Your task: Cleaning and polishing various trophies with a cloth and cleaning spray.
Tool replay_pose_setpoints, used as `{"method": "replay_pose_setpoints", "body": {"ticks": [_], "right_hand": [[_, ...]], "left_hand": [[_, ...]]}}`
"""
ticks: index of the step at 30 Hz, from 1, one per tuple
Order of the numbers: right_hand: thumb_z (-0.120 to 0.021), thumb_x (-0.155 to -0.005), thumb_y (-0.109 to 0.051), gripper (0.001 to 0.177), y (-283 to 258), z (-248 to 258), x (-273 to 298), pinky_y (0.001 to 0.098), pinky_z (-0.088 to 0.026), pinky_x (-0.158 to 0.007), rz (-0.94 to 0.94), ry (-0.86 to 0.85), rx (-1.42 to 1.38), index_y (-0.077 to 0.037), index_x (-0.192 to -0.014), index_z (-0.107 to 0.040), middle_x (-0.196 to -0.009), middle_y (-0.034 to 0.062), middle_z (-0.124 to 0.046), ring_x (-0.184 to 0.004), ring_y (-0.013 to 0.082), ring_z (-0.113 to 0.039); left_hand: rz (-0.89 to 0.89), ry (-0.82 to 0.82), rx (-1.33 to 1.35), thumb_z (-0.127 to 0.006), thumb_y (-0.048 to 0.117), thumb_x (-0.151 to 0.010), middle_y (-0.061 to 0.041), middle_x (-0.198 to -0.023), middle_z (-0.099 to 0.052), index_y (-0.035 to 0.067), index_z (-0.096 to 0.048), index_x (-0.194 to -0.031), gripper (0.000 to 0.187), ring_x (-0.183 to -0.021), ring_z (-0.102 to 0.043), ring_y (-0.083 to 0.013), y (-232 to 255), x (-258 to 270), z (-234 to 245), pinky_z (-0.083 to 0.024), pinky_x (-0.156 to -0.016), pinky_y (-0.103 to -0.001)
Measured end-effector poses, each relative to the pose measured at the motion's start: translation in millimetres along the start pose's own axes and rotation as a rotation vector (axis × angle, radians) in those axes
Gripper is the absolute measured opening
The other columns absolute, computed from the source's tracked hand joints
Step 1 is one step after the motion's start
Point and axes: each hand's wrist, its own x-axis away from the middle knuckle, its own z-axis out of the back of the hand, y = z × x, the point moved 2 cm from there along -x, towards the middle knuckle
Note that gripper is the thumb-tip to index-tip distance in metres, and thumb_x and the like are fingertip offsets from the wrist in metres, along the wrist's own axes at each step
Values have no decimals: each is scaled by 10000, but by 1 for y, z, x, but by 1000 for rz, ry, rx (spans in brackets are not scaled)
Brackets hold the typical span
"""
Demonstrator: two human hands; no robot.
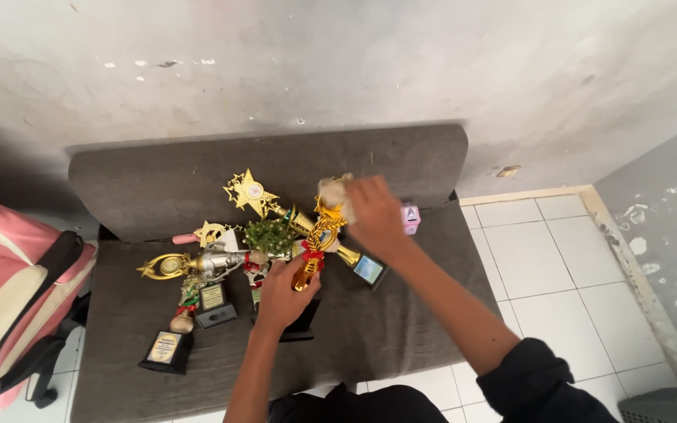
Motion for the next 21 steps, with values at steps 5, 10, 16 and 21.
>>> {"method": "replay_pose_setpoints", "body": {"ticks": [5,10,16,21], "right_hand": [[-763,-657,-32,439,-27,-25,42,421,-554,-764,39,-212,-177,-32,-1083,-660,-1069,102,-656,-1001,314,-606],[-770,-733,-75,377,-22,-37,51,419,-547,-758,-28,-397,-352,-44,-1097,-679,-1005,112,-677,-969,326,-635],[-678,-846,-113,277,5,-44,37,362,-573,-845,-649,-167,-811,-53,-1116,-685,-1008,109,-759,-967,309,-751],[-774,-794,-89,264,-35,-28,19,345,-537,-825,-121,-347,-605,-12,-1029,-683,-982,185,-714,-944,303,-681]], "left_hand": [[73,1,-70,-823,291,-787,-187,-816,-660,88,-723,-1148,426,-768,-656,-356,-11,0,-25,-523,-684,-468],[185,112,79,-705,291,-921,-171,-849,-710,73,-650,-1296,438,-781,-693,-320,-39,-20,-38,-525,-700,-456],[634,144,1014,-644,438,-988,-55,-1533,-485,188,-298,-1567,720,-1395,-482,-177,-29,-58,-14,-372,-1133,-347],[882,6,784,-447,595,-1002,-20,-1612,-373,201,-253,-1613,752,-1473,-321,-197,21,-70,35,-267,-1202,-419]]}}
